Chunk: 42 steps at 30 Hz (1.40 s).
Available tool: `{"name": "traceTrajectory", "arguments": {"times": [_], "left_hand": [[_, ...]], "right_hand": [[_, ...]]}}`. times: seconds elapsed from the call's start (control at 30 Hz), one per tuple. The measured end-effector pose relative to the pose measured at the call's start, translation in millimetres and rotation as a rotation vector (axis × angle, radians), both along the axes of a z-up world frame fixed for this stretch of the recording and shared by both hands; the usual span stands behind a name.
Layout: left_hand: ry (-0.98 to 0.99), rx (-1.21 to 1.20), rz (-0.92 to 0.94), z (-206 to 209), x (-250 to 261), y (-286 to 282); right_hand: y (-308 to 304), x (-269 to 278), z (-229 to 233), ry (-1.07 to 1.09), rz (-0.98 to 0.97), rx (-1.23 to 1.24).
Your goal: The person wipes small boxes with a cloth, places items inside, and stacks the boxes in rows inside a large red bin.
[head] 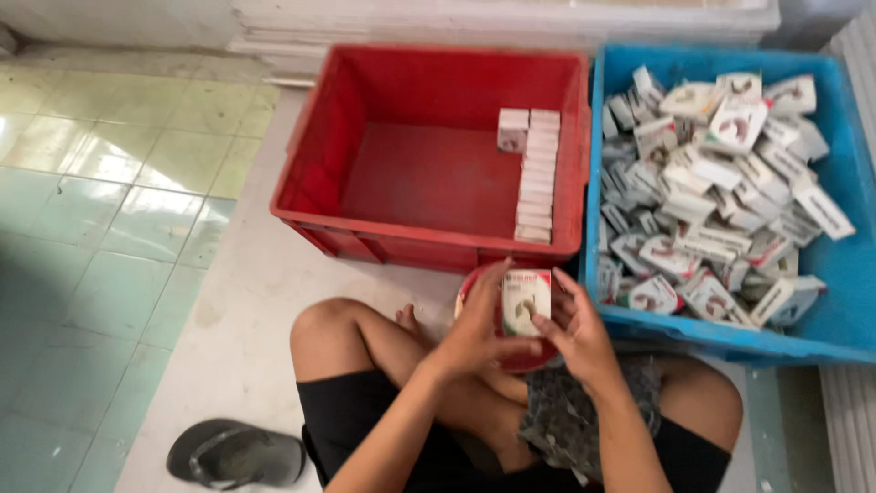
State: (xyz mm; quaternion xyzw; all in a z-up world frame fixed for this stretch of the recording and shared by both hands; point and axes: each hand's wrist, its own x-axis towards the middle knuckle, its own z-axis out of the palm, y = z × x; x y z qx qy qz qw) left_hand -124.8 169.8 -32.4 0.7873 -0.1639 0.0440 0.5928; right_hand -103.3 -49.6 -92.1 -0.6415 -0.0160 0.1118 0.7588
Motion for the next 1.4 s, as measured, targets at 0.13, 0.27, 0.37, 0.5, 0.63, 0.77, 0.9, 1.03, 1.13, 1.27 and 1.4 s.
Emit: {"name": "traceTrajectory", "arguments": {"times": [0.13, 0.27, 0.37, 0.5, 0.63, 0.77, 0.9, 1.03, 1.13, 1.27, 1.4], "left_hand": [[-0.028, 0.205, -0.045, -19, -8, 21], [-0.104, 0.392, 0.052, -45, -1, 33], [-0.077, 0.403, 0.032, -49, -1, 38], [-0.042, 0.438, -0.012, -38, -4, 41], [-0.095, 0.489, 0.03, -42, -4, 39], [-0.192, 0.585, -0.006, -67, -4, 38], [-0.227, 0.56, 0.031, -70, -4, 37], [-0.187, 0.527, 0.006, -69, -7, 40], [-0.187, 0.496, -0.004, -63, -3, 45], [-0.209, 0.524, -0.002, -64, -3, 45], [-0.179, 0.526, -0.029, -66, -2, 46]], "right_hand": [[12, -4, -16, 0.034, -0.022, -0.001], [6, -12, -11, -0.057, -0.051, -0.321], [-12, -24, 5, -0.163, -0.11, -0.576], [-44, -56, -12, -0.379, -0.188, -0.905], [-48, -89, -39, -0.429, 0.092, -1.163], [-18, -119, -67, -0.087, 0.335, -1.657], [-13, -121, -104, -0.357, 0.066, -1.912], [-37, -118, -102, -0.302, 0.052, -1.748], [-44, -106, -56, -0.32, -0.089, -1.379], [-43, -101, 23, 0.231, -0.274, -1.006], [-67, -100, 8, 0.014, -0.458, -0.78]]}}
